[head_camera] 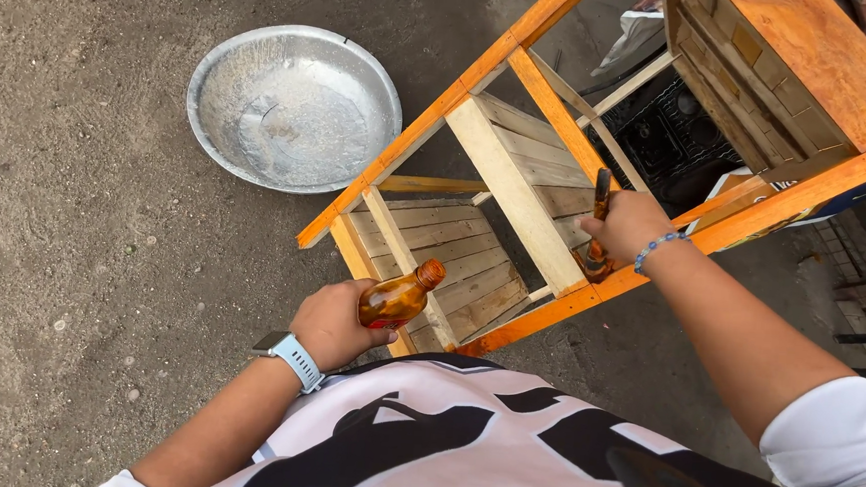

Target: Apply wood stain to a wooden rack using a paintbrush and a bottle of stain.

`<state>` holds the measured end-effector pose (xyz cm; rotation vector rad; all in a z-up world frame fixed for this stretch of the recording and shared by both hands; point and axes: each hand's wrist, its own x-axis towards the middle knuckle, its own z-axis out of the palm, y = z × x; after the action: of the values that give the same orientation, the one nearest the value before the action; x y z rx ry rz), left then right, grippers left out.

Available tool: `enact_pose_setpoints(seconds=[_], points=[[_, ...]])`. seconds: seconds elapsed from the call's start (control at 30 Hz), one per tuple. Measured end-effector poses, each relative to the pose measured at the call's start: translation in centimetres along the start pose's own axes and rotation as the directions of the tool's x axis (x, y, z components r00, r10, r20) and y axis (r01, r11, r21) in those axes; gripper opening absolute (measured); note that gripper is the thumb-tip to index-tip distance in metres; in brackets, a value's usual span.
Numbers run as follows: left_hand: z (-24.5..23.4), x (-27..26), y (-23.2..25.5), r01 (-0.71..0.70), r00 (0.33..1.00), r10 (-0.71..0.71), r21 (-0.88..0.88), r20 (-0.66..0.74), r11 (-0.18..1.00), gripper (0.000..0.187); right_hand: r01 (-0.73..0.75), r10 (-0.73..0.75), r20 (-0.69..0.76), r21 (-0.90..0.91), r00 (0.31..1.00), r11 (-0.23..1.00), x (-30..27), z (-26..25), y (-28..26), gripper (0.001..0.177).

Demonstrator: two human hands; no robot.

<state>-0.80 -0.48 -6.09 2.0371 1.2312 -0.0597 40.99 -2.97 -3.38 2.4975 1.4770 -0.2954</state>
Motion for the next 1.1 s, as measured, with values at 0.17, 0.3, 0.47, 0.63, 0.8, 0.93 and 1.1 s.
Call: enact_pose_setpoints(seconds=[0.17,0.3,0.47,0.63,0.8,0.93,1.1], points=[[-0.6,0.0,0.1,-0.002,1.0,0.001,-0.025,-0.029,1.0,0.059,-0.117,0.115,0.022,0.199,0.993,0.973,-2.5,-1.6,0.0,0.062],[-0.6,0.1,-0.1,-0.031,0.998,0.032,0.008,-0.048,0.999,0.063,-0.105,0.106,0.012,0.282,0.994,0.954,-3.8,-1.7,1.0,0.052],[-1.1,-0.6,-0.1,-0.002,0.999,0.002,-0.004,-0.053,1.0,0.057,0.044,0.027,-0.164,0.417,0.986,0.908,-4.8,0.7,1.4,0.038],[-0.8,-0.9,-0.2,0.015,0.998,-0.016,-0.011,-0.057,1.0,0.055,-0.007,0.038,-0.068,0.408,0.997,0.913,-3.9,-1.2,-1.5,0.028],[-0.7,-2.0,0.4,0.077,0.994,-0.078,-0.026,-0.071,0.997,0.057,0.173,-0.124,-0.147,0.397,0.981,0.901,1.8,-1.7,-3.1,0.024],[-0.7,-3.0,0.5,0.105,0.989,-0.112,-0.075,-0.1,0.992,0.053,0.247,-0.19,-0.172,0.434,0.967,0.866,6.5,-3.3,-5.9,0.023],[-0.3,-4.2,0.1,0.166,0.966,-0.184,-0.111,-0.181,0.98,0.059,0.316,-0.256,-0.189,0.461,0.948,0.83,11.2,-5.9,-9.4,0.023]])
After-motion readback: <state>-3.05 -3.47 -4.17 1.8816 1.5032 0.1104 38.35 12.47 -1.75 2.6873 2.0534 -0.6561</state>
